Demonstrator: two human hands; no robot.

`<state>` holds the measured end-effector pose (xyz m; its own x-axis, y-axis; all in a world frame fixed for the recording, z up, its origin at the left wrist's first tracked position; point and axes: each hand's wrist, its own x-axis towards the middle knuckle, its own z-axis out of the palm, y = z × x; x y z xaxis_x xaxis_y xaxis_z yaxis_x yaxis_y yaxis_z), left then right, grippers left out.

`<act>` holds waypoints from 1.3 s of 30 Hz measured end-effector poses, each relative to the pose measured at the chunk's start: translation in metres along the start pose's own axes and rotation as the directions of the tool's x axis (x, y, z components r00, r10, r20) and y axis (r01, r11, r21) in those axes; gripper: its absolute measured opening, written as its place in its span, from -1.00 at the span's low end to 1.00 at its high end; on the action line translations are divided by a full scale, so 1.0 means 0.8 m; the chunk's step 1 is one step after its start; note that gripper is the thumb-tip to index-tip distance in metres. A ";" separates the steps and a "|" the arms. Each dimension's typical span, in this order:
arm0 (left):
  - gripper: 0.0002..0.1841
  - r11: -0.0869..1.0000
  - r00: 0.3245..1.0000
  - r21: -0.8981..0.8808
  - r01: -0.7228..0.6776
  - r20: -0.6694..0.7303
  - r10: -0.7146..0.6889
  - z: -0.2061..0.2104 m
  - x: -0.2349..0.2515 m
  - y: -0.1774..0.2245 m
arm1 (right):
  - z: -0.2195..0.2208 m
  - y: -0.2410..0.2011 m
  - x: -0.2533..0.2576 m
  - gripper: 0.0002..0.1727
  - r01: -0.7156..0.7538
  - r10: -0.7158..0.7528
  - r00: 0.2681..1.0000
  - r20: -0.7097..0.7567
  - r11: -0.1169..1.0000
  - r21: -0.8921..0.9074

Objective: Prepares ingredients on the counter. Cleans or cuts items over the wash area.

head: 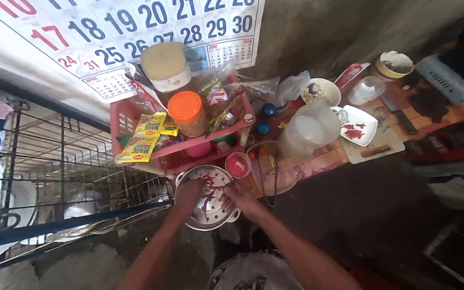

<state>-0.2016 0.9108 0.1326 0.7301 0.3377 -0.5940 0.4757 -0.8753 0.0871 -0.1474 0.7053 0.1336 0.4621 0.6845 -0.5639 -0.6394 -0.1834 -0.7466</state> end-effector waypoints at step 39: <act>-0.46 0.990 0.993 0.093 -0.101 0.070 0.095 0.013 0.023 -0.016 | -0.006 -0.019 0.018 -0.64 0.032 -0.032 0.999 0.002 0.991 -0.129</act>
<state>-0.1993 0.9242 0.1118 0.7357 0.2280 -0.6379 0.3515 -0.9335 0.0718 -0.1282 0.7144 0.1350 0.4814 0.6914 -0.5387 -0.5393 -0.2508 -0.8039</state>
